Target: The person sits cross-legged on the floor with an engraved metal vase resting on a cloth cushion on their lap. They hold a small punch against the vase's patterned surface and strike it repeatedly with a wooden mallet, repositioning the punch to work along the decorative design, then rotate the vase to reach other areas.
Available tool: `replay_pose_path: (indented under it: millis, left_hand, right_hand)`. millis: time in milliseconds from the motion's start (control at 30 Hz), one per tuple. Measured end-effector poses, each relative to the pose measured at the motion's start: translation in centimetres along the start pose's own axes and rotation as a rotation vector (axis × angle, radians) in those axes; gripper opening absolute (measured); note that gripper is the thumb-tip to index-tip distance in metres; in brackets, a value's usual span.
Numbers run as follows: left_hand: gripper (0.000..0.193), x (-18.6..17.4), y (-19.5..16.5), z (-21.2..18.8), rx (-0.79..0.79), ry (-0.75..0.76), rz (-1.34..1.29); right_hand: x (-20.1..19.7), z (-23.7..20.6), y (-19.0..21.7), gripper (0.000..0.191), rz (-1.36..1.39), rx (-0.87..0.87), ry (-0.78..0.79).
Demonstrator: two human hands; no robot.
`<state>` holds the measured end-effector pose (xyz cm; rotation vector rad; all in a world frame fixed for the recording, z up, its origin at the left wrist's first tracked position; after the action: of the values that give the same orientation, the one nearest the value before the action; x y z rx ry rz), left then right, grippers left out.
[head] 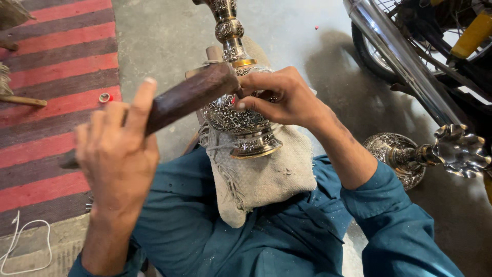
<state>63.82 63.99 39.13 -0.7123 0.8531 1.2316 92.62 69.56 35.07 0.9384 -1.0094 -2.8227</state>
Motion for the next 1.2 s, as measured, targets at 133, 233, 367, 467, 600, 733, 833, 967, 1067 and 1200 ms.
replay_pose_path:
  millis: [133, 233, 367, 467, 600, 733, 833, 967, 1067, 1200]
  left_hand:
    - [0.073, 0.2, 0.0, -0.4, -0.102, 0.027, -0.668]
    - [0.071, 0.0, -0.4, -0.4, 0.009, -0.078, -0.144]
    - [0.073, -0.1, -0.3, 0.0, -0.043, -0.051, -0.423]
    - [0.068, 0.0, -0.6, 0.0, -0.067, -0.005, -0.212]
    - [0.067, 0.6, -0.3, -0.1, -0.444, 0.123, -0.800]
    - [0.066, 0.5, -0.5, -0.1, -0.061, -0.053, -0.240]
    - [0.072, 0.7, -0.1, -0.3, -0.072, -0.068, -0.469]
    - [0.069, 1.3, 0.3, -0.2, -0.046, -0.079, -0.167]
    - [0.067, 1.3, 0.5, 0.1, -0.060, -0.082, -0.156]
    - [0.068, 1.1, 0.2, 0.1, -0.043, -0.064, -0.070]
  right_hand:
    - [0.1, 0.2, -0.1, 0.026, -0.011, -0.051, -0.007]
    - [0.0, 0.3, -0.2, 0.025, 0.030, -0.053, 0.011]
    - [-0.2, 0.4, 0.0, 0.028, 0.002, -0.028, -0.007]
    - [-0.1, 0.5, 0.1, 0.026, 0.049, -0.027, 0.006]
    - [-0.3, 0.7, 0.2, 0.030, 0.019, -0.016, -0.010]
    - [-0.3, 0.9, 0.1, 0.028, 0.089, -0.005, 0.009]
    - [-0.3, 0.7, 0.0, 0.028, 0.068, -0.008, 0.008]
    - [-0.3, 0.6, -0.4, 0.027, 0.083, -0.012, 0.025]
    - [-0.4, 0.5, -0.6, 0.031, 0.069, -0.051, 0.016]
    - [-0.3, 0.7, -0.8, 0.030, 0.097, -0.048, 0.039]
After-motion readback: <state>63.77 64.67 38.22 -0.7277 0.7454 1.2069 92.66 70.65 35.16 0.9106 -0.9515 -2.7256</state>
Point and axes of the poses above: each hand's wrist, its own z-axis towards the middle knuckle, its own x-axis out of the palm, y = z × x, the point moved 2 cm from there along z, towards the middle knuckle, and after that the axes turned 10 degrees about -x, right-handed, at the moved point
